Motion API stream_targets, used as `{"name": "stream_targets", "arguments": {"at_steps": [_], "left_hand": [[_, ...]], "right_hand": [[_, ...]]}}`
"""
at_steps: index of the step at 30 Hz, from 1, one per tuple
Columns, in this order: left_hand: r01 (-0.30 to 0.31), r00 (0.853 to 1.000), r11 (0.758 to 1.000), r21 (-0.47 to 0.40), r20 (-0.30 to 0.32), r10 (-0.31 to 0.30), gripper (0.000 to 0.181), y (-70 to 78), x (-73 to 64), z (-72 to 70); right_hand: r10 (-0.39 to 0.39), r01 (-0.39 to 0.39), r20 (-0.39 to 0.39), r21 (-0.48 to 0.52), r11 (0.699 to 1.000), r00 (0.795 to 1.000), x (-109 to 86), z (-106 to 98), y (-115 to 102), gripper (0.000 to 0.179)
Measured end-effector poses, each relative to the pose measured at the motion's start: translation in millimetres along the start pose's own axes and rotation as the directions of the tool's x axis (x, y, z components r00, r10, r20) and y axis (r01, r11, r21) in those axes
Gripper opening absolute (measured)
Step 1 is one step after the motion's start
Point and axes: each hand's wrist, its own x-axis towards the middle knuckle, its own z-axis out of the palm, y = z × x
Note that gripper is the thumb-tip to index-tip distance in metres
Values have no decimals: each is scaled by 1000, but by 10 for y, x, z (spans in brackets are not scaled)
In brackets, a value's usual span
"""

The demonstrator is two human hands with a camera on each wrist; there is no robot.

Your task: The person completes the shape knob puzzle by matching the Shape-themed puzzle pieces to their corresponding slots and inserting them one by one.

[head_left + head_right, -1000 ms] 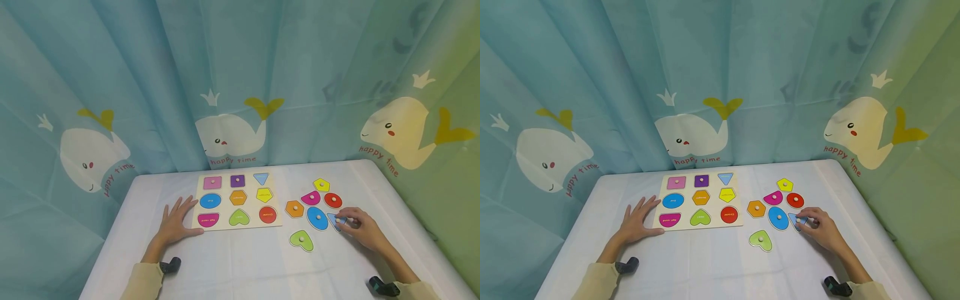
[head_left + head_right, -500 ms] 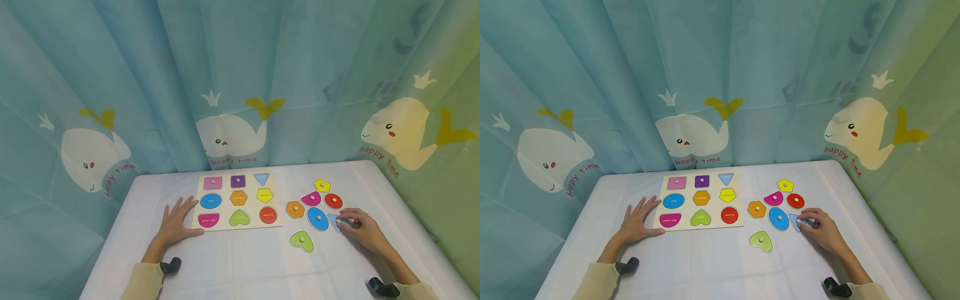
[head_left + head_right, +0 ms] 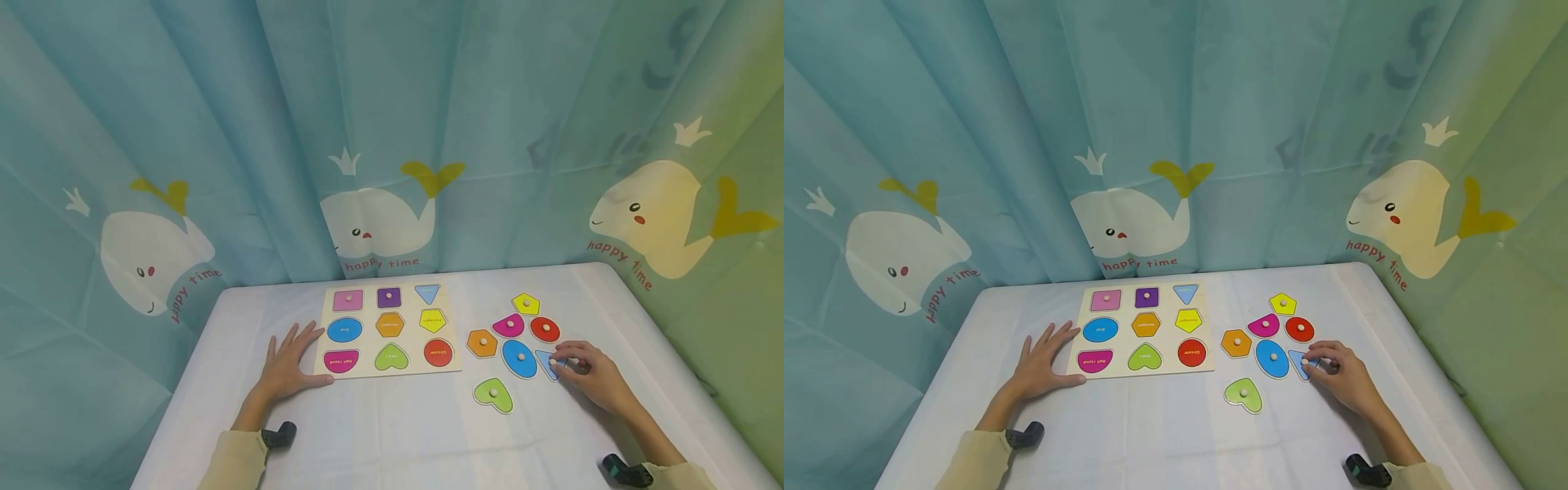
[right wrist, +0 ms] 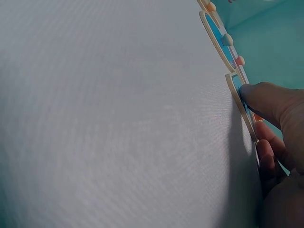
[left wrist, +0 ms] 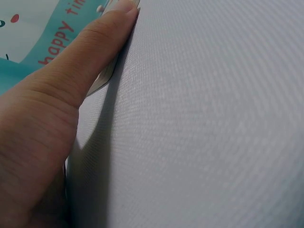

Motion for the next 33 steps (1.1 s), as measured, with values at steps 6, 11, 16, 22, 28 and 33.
{"name": "stream_targets", "arguments": {"at_steps": [6,11,16,22,28,33], "left_hand": [[-2,1000,1000,-13,-2,2,104,14,-7,-16],[10,1000,1000,-21,12,-10,105,19,-31,-8],[16,1000,1000,-16,11,-15,104,33,-41,0],[10,1000,1000,-12,2,-10,104,35,-33,-8],[7,1000,1000,-20,0,-7,104,35,-25,-28],[2,1000,1000,-24,-4,-2,103,30,-23,-24]], "right_hand": [[-2,2,-18,-6,1000,1000,-4,-13,-26,17],[-15,15,-5,-20,1000,1000,0,-42,-31,17],[-17,17,48,-15,1000,999,54,-150,-19,18],[-70,70,61,7,998,996,191,-337,-56,16],[-143,142,18,19,990,990,396,-458,-159,16],[-134,134,14,13,991,991,593,-501,-271,17]]}}
